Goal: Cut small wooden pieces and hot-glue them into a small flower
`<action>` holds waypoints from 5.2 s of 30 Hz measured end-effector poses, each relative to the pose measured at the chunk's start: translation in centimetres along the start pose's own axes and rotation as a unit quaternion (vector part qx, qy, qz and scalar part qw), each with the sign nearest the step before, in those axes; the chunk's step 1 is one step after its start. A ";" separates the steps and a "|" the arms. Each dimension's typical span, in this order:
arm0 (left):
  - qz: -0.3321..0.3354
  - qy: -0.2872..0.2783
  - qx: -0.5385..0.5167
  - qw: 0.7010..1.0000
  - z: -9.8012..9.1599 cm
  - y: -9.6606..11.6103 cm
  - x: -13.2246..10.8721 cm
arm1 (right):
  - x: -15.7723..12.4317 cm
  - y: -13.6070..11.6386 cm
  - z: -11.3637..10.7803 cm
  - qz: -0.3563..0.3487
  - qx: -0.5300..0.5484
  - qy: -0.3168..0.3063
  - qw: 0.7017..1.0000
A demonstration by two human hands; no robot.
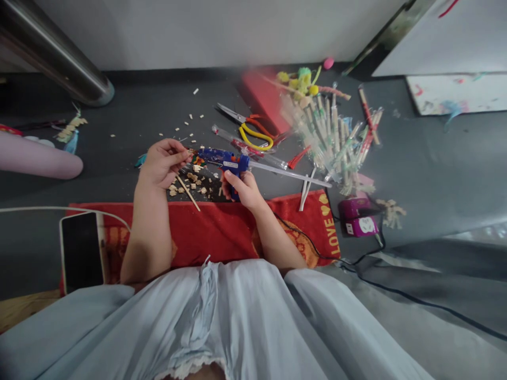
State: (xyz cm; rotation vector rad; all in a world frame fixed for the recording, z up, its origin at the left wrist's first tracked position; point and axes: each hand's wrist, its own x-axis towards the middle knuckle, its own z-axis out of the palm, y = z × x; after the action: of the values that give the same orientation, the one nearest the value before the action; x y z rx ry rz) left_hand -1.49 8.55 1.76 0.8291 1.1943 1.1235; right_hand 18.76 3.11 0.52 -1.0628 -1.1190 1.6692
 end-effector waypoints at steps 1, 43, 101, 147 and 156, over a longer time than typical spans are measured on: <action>-0.001 -0.003 0.000 1.000 0.0 0.0 0.0 | 0.0 0.0 0.0 -0.001 0.002 0.001 1.000; 0.025 0.031 0.026 0.999 -0.6 -0.3 0.3 | -0.4 -4.7 -4.1 -0.103 -0.783 0.002 0.614; 0.014 0.021 0.080 0.996 -0.4 -0.7 0.3 | 3.9 -4.4 3.4 -0.095 -0.716 -0.218 0.656; 0.013 0.022 0.089 0.996 -0.4 -0.7 0.3 | 4.0 -3.3 3.0 -0.162 -0.706 -0.243 0.645; 0.003 0.031 0.065 0.997 -0.3 -0.5 0.1 | 4.4 -3.7 2.5 -0.183 -0.621 -0.170 0.743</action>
State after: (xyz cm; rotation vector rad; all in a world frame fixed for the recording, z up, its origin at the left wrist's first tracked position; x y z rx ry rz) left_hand -1.67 8.50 1.20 0.9020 1.3282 1.0913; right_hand 15.83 7.57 3.82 -1.1298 -2.6518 0.6307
